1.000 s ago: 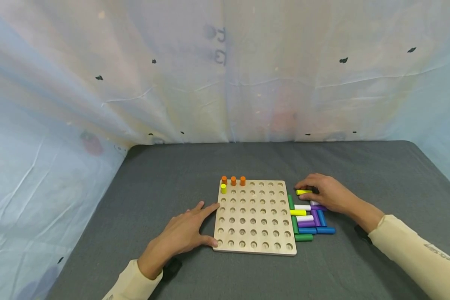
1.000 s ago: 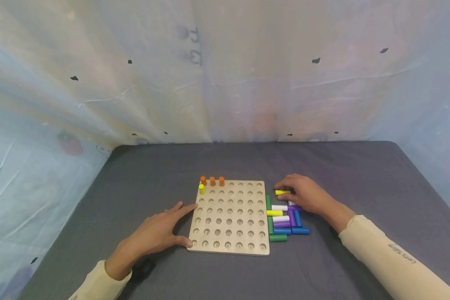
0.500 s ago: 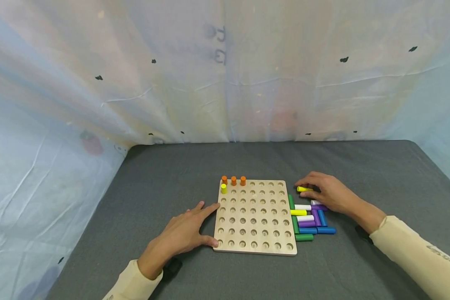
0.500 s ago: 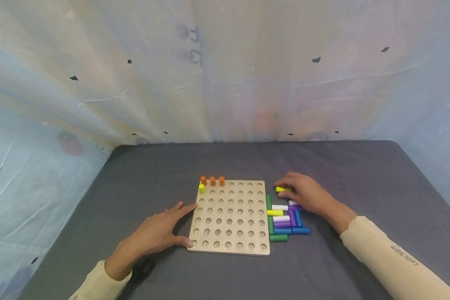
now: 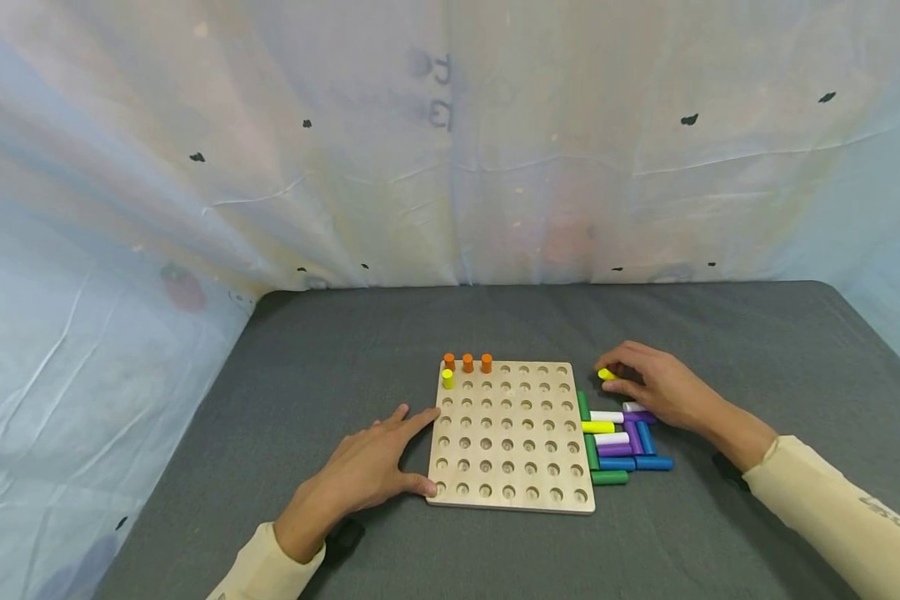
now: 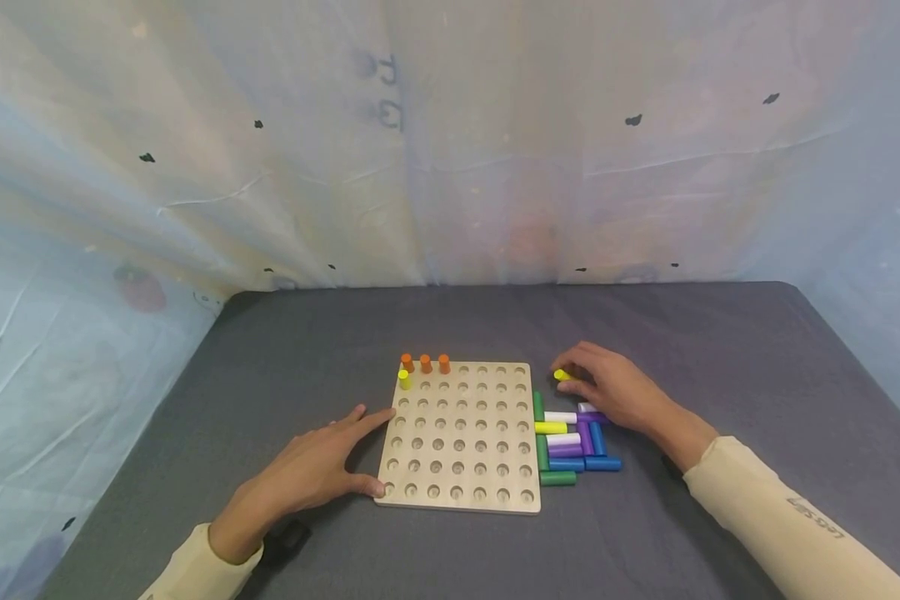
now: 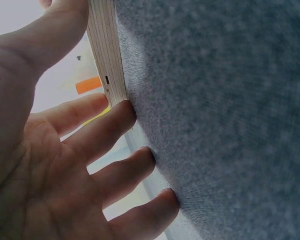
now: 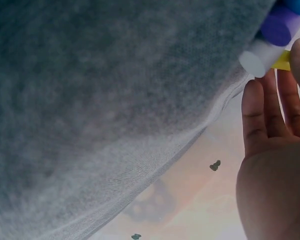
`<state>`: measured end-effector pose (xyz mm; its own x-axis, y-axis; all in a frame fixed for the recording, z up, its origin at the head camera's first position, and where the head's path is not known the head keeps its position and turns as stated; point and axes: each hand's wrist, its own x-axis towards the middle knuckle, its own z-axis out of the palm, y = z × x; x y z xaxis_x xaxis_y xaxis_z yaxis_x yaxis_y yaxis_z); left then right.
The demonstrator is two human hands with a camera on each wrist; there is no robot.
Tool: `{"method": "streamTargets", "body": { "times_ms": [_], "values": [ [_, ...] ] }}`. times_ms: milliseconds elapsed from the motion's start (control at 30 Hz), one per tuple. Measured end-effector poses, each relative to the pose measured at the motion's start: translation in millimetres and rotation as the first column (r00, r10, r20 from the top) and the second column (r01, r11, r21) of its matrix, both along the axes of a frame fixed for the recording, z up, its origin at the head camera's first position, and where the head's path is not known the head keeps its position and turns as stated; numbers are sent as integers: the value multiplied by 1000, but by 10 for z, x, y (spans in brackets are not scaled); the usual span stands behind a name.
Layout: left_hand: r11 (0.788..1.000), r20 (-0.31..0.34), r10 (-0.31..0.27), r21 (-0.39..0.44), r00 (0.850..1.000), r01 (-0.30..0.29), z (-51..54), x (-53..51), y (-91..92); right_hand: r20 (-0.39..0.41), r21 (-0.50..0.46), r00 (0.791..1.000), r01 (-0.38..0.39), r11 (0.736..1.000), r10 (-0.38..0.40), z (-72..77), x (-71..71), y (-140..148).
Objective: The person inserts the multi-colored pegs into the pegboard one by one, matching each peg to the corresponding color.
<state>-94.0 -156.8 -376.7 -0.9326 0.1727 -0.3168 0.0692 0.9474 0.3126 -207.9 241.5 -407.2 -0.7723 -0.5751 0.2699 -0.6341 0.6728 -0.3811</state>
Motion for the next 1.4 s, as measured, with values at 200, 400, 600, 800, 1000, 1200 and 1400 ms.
{"method": "streamTargets", "body": {
  "times_ms": [200,400,600,800,1000,1200,1400],
  "values": [
    [1000,1,1,-5,1000,-1,0,-14,1,12,13,999,31,999,-31,9,9,-5],
    [1000,8,0,7,1000,0,10,-10,5,43,53,995,88,995,-90,21,23,-23],
    [1000,6,-3,23,1000,3,30,9,2,48,57,992,116,992,-118,48,47,-28],
    [1000,2,1,19,1000,-1,30,21,-22,20,33,988,152,988,-153,143,96,-67],
    [1000,-4,-5,25,1000,5,24,2,-10,13,-4,990,141,990,-141,330,197,-209],
    [1000,0,4,28,1000,-4,31,7,-12,49,-69,994,105,992,-102,513,349,-474],
    [1000,-4,0,32,1000,0,6,6,-25,110,-120,991,94,988,-80,589,485,-813]
  ]
}}
